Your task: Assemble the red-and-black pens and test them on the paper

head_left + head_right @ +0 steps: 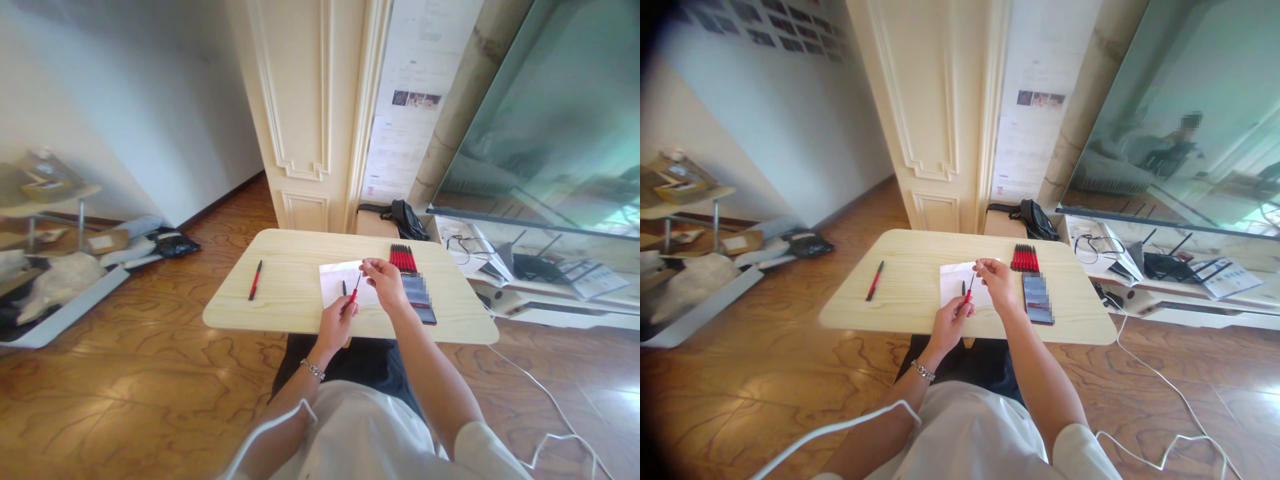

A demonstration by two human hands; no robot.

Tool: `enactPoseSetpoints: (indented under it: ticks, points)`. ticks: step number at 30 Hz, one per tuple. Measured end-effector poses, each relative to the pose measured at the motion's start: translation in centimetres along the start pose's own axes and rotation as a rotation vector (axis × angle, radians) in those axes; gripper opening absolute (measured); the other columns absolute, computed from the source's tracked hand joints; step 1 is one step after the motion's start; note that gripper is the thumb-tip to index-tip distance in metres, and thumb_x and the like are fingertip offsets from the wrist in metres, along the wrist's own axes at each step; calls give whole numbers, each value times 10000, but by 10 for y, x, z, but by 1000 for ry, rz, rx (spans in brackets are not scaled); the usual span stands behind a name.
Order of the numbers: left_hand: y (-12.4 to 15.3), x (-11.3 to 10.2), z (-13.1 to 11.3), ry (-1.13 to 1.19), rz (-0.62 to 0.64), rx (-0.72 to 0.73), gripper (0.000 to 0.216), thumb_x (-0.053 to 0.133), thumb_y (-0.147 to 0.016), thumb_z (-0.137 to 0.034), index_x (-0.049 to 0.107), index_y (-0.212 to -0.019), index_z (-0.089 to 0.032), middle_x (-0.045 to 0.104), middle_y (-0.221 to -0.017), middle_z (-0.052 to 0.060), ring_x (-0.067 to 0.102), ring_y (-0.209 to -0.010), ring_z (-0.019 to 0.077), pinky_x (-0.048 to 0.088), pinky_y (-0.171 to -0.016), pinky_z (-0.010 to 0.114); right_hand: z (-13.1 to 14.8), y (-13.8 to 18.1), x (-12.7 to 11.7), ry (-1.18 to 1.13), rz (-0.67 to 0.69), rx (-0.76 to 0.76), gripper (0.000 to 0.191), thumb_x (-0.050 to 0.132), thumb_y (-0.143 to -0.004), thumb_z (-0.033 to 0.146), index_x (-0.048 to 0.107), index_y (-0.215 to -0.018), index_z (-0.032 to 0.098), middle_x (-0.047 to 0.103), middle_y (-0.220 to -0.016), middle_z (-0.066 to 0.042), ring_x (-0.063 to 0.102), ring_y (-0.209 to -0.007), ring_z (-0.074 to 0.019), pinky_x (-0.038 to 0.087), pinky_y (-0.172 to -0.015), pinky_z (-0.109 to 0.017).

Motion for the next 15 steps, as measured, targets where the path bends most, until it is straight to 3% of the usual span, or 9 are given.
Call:
enactPoseSetpoints:
  ticks: [15]
  points:
    - [0, 1, -2, -16, 0, 15, 310, 471, -907, -401, 626, -1045, -171, 667, -797, 34, 620, -723, 143, 489, -726, 258, -6, 5, 3, 30, 36, 16, 326, 695, -697, 444, 648, -867, 169, 685, -818, -53, 556, -655, -120, 385, -553, -228]
Point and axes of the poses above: each hand's wrist, its own y-axis away from the middle knuckle, its own x-axis out of the palm, z = x × y, the point moved 9 cm from there along -y, towards the middle knuckle
